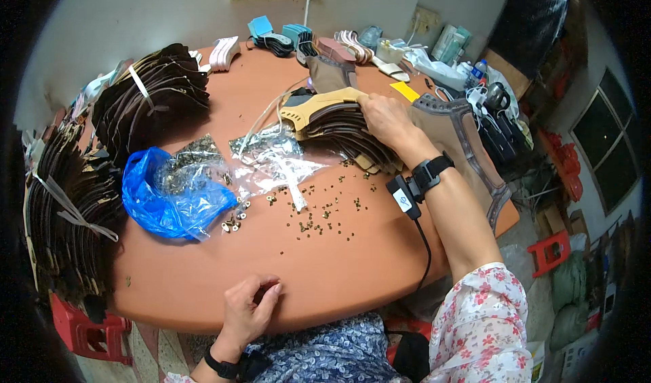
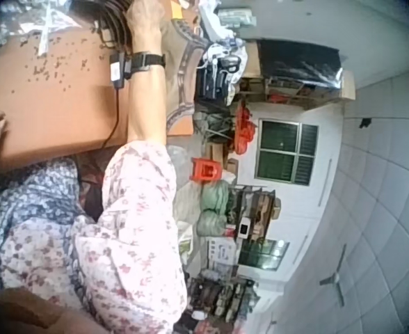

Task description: Manually aligning and preparing shoe upper components on a production table.

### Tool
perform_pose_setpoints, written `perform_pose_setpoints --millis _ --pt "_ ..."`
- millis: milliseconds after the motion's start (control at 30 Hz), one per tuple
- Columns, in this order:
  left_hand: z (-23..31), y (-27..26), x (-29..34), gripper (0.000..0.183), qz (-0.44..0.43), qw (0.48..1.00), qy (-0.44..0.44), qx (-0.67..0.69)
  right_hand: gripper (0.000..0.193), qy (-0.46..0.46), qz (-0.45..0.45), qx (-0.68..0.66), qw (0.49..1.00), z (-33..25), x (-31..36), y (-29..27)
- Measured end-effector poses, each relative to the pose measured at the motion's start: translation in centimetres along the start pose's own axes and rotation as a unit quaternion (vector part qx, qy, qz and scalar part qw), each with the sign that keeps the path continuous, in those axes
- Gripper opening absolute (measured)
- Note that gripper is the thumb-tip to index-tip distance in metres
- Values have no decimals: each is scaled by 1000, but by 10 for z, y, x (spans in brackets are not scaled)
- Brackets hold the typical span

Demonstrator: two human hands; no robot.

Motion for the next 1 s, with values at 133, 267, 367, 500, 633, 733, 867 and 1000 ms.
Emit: perform_pose_setpoints --millis 133,267,367,500,633,733,867,1000 --pt "-1 1 -1 8 -3 1000 -7 14 20 39 124 -11 991 12 -3 -15" --pt "-3 1 1 8 -5 1000 -19 17 21 98 259 -97 956 28 1 -54" --pt "-3 1 3 8 -2 1000 -22 13 22 115 335 -143 924 40 4 -95" --pt "-1 1 3 10 5 999 -30 31 24 149 368 -230 888 42 23 -158" --pt "-9 -2 4 15 20 998 -28 60 25 120 309 -362 871 11 72 -196" --pt "-37 -1 7 35 1 970 -76 232 26 128 173 -580 786 -29 129 -173" --pt "-17 -10 11 67 -25 830 -52 555 29 219 20 -586 780 -79 231 -100" --pt "-15 -16 28 55 -30 868 -99 486 27 254 -75 -731 628 -138 296 -36"
Point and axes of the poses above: each hand's wrist, its own x-axis away from the middle knuckle, its own y-axis out of the palm, z = x × y, the point moved 10 cm from there along -x, towards the middle knuckle, and after that the axes turned 6 degrees about x, right-handed, at the moved point
